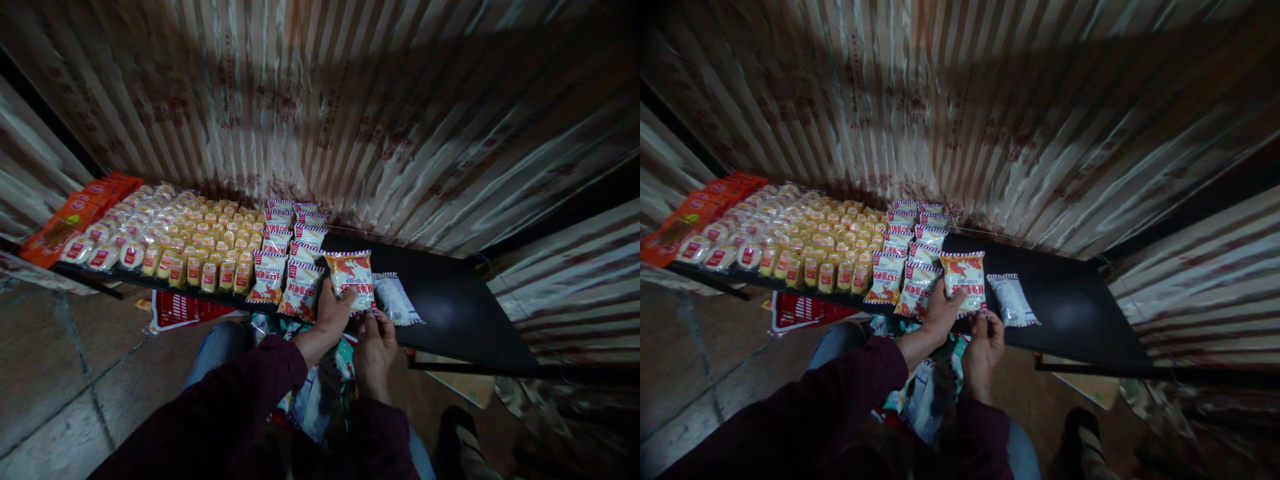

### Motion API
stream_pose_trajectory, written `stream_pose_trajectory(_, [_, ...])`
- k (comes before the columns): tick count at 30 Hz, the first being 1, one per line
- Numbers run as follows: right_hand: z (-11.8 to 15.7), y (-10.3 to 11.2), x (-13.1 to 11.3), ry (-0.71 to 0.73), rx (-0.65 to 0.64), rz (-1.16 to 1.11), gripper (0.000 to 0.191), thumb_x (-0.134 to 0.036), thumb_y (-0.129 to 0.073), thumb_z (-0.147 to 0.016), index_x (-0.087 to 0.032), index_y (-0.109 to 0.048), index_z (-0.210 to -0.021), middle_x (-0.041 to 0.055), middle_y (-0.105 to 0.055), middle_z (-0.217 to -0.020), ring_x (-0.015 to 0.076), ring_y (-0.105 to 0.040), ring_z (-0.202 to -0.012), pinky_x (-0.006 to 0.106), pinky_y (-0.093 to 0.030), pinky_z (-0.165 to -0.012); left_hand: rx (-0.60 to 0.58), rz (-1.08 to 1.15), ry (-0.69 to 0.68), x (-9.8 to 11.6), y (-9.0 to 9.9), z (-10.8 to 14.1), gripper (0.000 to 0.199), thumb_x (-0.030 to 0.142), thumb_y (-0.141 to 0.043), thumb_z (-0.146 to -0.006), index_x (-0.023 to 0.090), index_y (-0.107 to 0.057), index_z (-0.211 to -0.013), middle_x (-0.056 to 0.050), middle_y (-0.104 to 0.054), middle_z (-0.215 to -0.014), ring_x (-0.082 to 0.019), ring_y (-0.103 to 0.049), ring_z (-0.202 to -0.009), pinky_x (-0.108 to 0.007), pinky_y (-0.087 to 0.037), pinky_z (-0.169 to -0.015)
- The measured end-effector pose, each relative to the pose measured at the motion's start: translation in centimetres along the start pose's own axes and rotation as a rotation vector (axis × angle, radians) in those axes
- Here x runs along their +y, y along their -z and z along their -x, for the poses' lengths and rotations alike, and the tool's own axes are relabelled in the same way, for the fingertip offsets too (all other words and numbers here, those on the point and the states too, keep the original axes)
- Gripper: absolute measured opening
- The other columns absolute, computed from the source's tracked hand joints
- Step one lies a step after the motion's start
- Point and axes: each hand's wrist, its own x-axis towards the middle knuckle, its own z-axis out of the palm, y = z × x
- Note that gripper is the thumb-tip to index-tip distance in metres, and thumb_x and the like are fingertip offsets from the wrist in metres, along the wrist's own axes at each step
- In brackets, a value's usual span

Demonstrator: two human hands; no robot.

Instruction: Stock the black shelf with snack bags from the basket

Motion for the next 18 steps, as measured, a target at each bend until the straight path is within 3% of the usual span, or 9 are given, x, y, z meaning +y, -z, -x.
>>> stream_pose_trajectory(3, [0.31,-0.39,-0.26,-0.046,0.015,-0.035,0.039,-0.037,-0.077,-0.063,-0.023,-0.056,-0.093,-0.0047,-0.061,-0.084,0.0088,-0.059,-0.072,0.023,-0.048,-0.069,0.003,-0.003,-0.012,-0.30,0.19,-0.02,0.033,0.027,-0.067,-0.078,0.020,-0.056,-0.109,-0.007,-0.067,-0.106,-0.018,-0.064,-0.094,-0.031,-0.049,-0.087])
stream_pose_trajectory(7, [0.62,-0.71,-0.51,-0.108,-0.010,0.101,0.050,-0.045,-0.078,-0.062,-0.021,-0.056,-0.101,-0.0030,-0.063,-0.084,0.0097,-0.059,-0.069,0.024,-0.048,-0.067,-0.008,-0.030,-0.023,-0.59,0.30,-0.21,0.036,0.024,-0.065,-0.080,0.020,-0.054,-0.114,-0.007,-0.067,-0.108,-0.018,-0.064,-0.096,-0.030,-0.049,-0.087])
stream_pose_trajectory(11, [0.48,-0.56,-0.37,-0.175,-0.081,0.149,0.051,-0.048,-0.079,-0.058,-0.018,-0.059,-0.095,-0.0029,-0.064,-0.079,0.0095,-0.057,-0.066,0.024,-0.047,-0.066,0.008,-0.052,-0.038,-0.82,0.44,-0.39,0.040,0.023,-0.065,-0.079,0.018,-0.052,-0.117,-0.009,-0.066,-0.111,-0.019,-0.063,-0.099,-0.031,-0.049,-0.089])
stream_pose_trajectory(18, [0.56,-0.72,-0.24,-0.118,-0.064,0.079,0.046,-0.041,-0.077,-0.060,-0.020,-0.056,-0.095,-0.0093,-0.057,-0.067,0.0057,-0.051,-0.057,0.020,-0.043,-0.059,0.014,-0.046,-0.010,-1.01,0.47,-0.61,0.040,0.027,-0.065,-0.080,0.019,-0.052,-0.116,-0.009,-0.066,-0.112,-0.020,-0.064,-0.099,-0.031,-0.049,-0.088])
